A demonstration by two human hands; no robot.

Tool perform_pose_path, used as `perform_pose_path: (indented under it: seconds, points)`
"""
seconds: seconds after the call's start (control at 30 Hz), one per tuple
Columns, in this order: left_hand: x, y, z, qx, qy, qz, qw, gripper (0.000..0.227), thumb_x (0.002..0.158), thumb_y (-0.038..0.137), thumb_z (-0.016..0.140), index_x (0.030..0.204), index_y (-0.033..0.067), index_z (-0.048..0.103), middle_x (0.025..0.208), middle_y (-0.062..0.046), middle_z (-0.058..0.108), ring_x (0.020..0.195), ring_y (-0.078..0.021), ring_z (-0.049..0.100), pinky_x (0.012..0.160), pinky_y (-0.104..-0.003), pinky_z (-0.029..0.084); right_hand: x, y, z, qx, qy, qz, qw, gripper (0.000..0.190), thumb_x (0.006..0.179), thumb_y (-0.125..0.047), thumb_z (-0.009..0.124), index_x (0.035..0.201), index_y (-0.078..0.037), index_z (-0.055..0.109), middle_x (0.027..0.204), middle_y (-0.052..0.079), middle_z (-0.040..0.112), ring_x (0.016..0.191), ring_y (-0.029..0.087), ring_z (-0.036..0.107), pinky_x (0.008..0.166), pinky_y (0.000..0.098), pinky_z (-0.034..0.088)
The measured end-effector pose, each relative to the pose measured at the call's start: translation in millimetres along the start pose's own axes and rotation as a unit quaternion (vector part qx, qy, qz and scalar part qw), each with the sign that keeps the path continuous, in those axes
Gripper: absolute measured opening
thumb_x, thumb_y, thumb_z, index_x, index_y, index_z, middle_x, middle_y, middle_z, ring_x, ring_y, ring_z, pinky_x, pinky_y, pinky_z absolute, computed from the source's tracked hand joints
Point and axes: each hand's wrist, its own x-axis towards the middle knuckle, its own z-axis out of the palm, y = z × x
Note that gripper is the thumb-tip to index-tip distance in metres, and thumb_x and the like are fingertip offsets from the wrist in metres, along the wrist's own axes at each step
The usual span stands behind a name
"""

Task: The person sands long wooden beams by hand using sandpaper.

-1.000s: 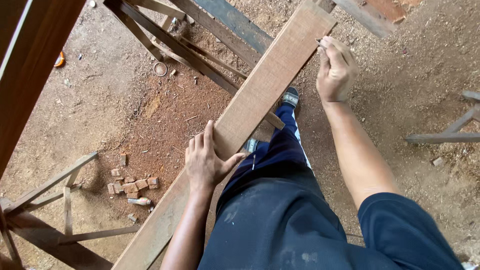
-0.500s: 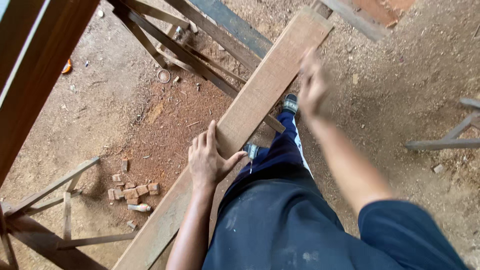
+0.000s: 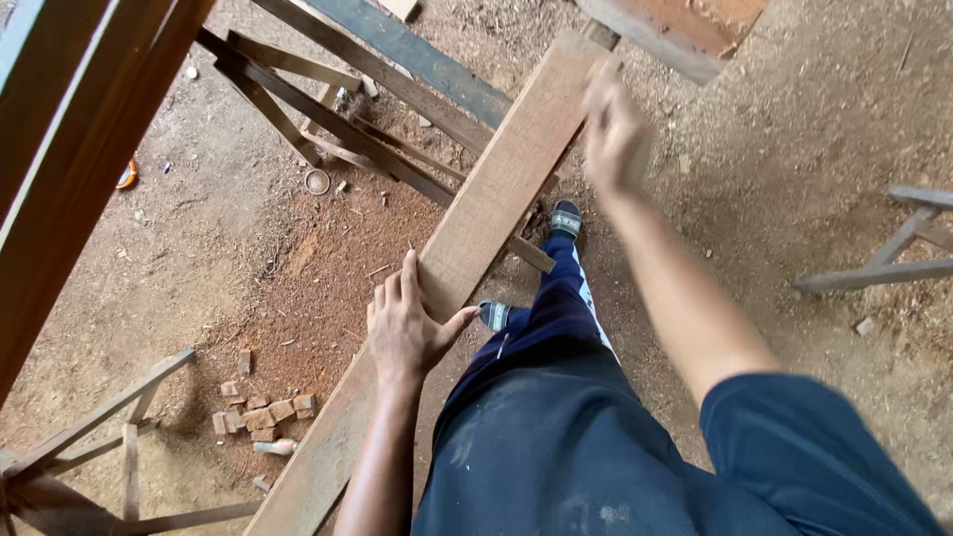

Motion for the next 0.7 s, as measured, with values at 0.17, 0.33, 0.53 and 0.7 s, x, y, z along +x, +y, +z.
perform_pose_path:
  seconds: [0.17, 0.33, 0.53, 0.7]
  points:
    - [-3, 0, 4, 0.001, 0.029, 0.053, 0.998, 0.115, 0.071, 0.086, 0.063, 0.156, 0.0142, 0.033, 0.157, -0.015, 0.042, 0.141, -0.0291, 0.044, 0.112, -0.049, 0.039, -56, -158, -37, 0.146, -0.215, -0.138, 0.956, 0.026, 0.112, -0.007, 0.047, 0.094, -0.008, 0.066, 0.100, 0.010, 0.071, 0.097, 0.022, 0.073, 0.075, 0.0331, 0.064]
    - [-3, 4, 4, 0.017, 0.050, 0.095, 0.994, 0.105, 0.083, 0.078, 0.056, 0.156, 0.0077, 0.032, 0.164, -0.019, 0.030, 0.152, -0.0313, 0.026, 0.122, -0.048, 0.020, 2, -120, -25, 0.029, -0.237, -0.235, 0.942, 0.026, 0.105, -0.001, 0.051, 0.097, -0.010, 0.074, 0.110, 0.014, 0.078, 0.095, 0.022, 0.077, 0.075, 0.0305, 0.066]
    - [-44, 7, 12, 0.024, 0.038, 0.144, 0.989, 0.096, 0.086, 0.069, 0.054, 0.151, 0.0005, 0.037, 0.158, -0.021, 0.036, 0.149, -0.0314, 0.030, 0.120, -0.051, 0.022, 64, -103, -7, -0.137, -0.188, -0.256, 0.938, 0.027, 0.108, -0.017, 0.045, 0.103, -0.006, 0.070, 0.102, 0.016, 0.076, 0.084, 0.025, 0.072, 0.063, 0.0306, 0.064]
    - [-114, -45, 53, -0.389, 0.034, -0.111, 0.914, 0.063, 0.094, 0.070, 0.057, 0.123, 0.0170, 0.077, 0.106, -0.005, 0.083, 0.105, -0.0135, 0.077, 0.094, -0.035, 0.065, -67, -223, 5, -0.045, -0.362, -0.298, 0.882, 0.033, 0.101, -0.015, 0.052, 0.132, -0.009, 0.063, 0.124, 0.015, 0.070, 0.102, 0.022, 0.066, 0.084, 0.0356, 0.055]
